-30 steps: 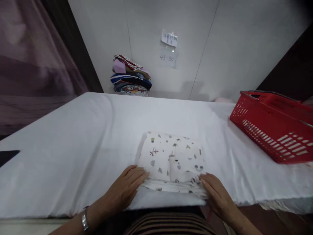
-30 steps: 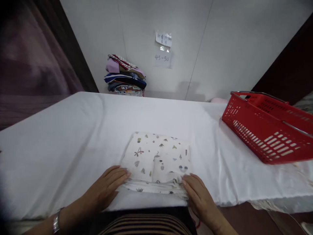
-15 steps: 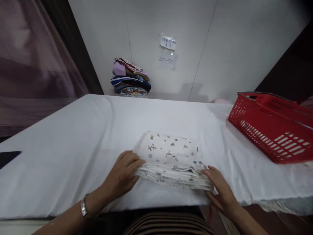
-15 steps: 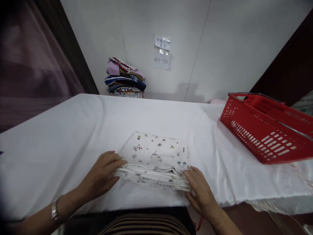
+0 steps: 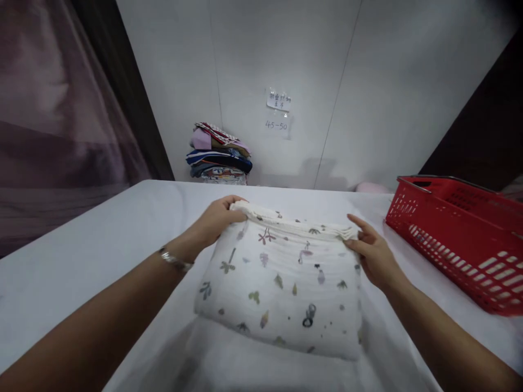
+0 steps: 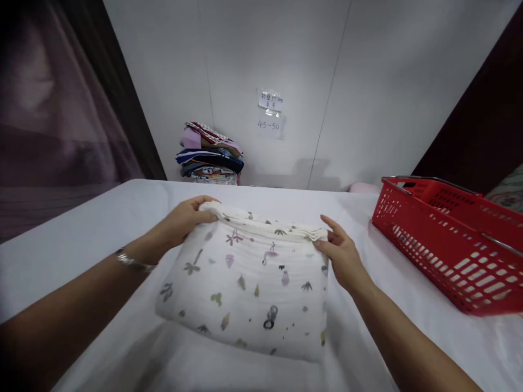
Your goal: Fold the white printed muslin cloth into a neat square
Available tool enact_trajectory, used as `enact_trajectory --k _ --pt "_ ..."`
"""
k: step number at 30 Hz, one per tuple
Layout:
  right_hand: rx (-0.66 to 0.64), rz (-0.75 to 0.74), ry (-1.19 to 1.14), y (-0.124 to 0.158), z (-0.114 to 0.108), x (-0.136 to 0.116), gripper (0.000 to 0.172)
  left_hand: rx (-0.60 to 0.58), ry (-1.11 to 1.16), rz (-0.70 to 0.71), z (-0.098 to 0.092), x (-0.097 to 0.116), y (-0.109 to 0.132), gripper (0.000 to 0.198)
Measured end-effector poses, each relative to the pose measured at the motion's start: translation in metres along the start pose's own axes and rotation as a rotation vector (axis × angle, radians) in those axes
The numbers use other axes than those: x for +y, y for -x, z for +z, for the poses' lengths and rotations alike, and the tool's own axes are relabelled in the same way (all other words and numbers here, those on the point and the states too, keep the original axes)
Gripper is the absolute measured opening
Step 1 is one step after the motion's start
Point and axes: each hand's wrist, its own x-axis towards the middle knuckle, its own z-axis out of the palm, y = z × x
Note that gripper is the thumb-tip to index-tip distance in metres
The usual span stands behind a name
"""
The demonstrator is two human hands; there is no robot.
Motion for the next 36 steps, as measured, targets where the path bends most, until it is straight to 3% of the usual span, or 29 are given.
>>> enact_trajectory --k 2,5,8,12,16,21,26,31,36 --pt "0.014 0.176 0.042 -0.028 0.008 0.030 0.072 -0.075 0.021 -0.126 0.013 -0.033 -0.036 0.036" --pt "0.016 0.407 0.180 -0.058 0.020 0.075 0.075 -0.018 -0.130 -0.372 0.034 -0.081 -0.076 0.032" --pt "-0.013 0.426 0.316 -0.069 0.028 0.102 0.070 0.012 -0.206 -0.443 0.046 -0.110 -0.097 0.034" --pt "-0.049 0.329 0.511 -0.069 0.029 0.113 0.071 0.001 -0.259 -0.416 0.043 -0.121 -0.104 0.042" --pt "-0.067 0.218 0.620 -0.061 0.025 0.118 0.072 -0.040 -0.308 -0.298 0.033 -0.122 -0.087 0.046" --pt "-0.028 -0.004 0.797 -0.039 0.022 0.115 0.063 0.054 -0.442 -0.218 0.024 -0.129 -0.046 0.059" --pt "-0.064 0.126 0.791 -0.016 0.024 0.098 0.065 -0.026 -0.424 -0.273 0.016 -0.124 -0.015 0.050" --pt "-0.081 0.275 0.681 0.005 0.025 0.086 0.074 -0.010 -0.440 -0.321 0.014 -0.111 0.004 0.050" --pt "-0.058 0.261 0.688 0.031 0.027 0.084 0.073 0.010 -0.318 -0.323 0.016 -0.109 0.034 0.059"
